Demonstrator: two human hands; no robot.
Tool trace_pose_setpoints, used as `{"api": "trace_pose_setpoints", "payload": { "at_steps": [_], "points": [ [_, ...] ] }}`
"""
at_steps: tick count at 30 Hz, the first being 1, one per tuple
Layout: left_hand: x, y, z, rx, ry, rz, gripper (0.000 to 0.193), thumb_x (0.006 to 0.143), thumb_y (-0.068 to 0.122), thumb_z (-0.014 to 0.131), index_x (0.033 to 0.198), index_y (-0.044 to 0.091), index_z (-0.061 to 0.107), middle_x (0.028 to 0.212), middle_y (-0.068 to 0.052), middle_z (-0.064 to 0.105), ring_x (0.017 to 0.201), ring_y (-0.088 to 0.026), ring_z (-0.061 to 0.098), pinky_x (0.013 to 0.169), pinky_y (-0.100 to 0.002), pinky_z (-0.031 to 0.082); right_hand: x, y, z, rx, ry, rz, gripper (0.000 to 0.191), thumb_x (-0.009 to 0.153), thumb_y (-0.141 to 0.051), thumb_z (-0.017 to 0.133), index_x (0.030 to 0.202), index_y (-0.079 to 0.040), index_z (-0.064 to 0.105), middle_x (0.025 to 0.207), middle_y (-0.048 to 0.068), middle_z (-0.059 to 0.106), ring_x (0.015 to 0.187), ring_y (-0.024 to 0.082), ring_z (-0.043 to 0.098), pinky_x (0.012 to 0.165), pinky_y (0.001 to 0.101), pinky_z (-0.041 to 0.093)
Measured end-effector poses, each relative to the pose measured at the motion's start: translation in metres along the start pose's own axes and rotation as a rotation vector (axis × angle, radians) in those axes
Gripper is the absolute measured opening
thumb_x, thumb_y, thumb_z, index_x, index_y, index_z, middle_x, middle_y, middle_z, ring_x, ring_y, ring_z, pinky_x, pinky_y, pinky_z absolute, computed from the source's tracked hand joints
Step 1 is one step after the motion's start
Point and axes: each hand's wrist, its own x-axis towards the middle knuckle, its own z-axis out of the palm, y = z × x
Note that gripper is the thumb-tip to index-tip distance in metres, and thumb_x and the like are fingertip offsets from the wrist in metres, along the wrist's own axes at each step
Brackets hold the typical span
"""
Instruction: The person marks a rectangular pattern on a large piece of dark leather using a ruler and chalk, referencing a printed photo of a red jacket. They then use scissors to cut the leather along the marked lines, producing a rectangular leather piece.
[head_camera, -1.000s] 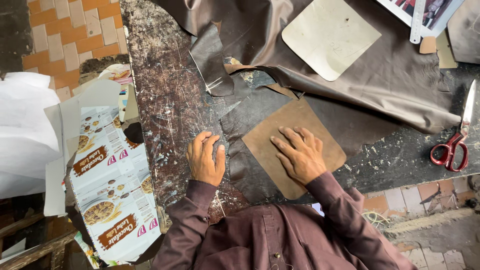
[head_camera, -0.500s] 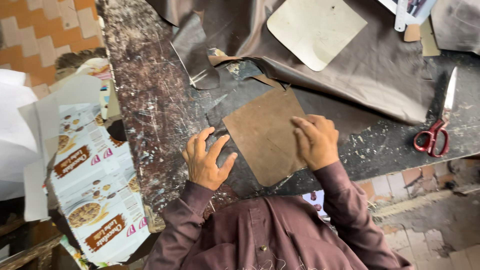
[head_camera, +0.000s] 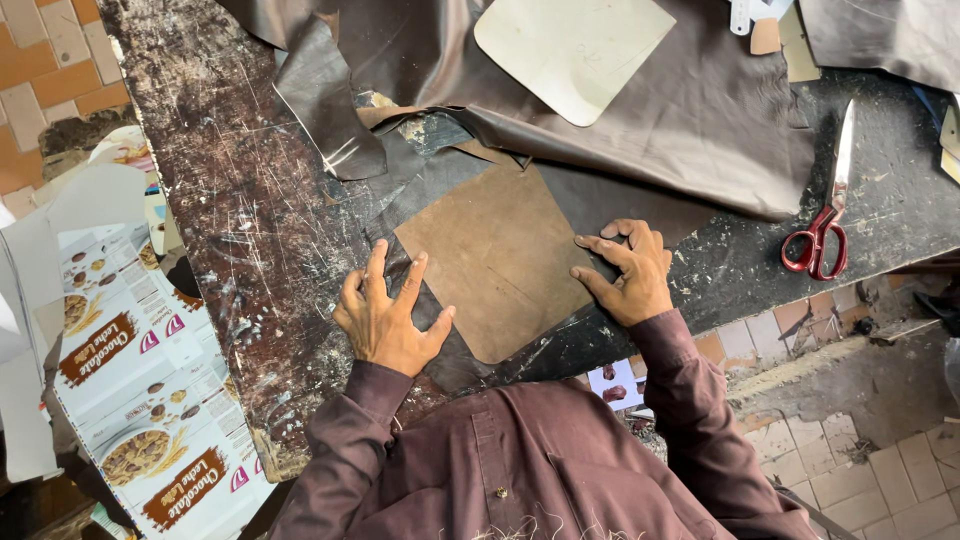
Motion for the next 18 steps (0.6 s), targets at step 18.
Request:
{"api": "trace_pose_setpoints", "payload": {
  "at_steps": [18],
  "points": [
    [-0.0024, -0.0011, 0.0024, 0.014, -0.021, 0.000, 0.073, 0.066, 0.053, 0.083, 0.133, 0.031, 0.066, 0.159, -0.010, 0.033, 0.131, -0.043, 0.035, 0.102, -0.064, 0.031, -0.0060, 0.0101, 0.0010, 0.032, -0.027, -0.003, 0.044, 0.073, -0.031, 0.090, 0.115, -0.024, 0.079, 0.123, 0.005, 0.056, 0.113, 0.025, 0.047, 0.097, 0.0418, 0.034]
  ]
}}
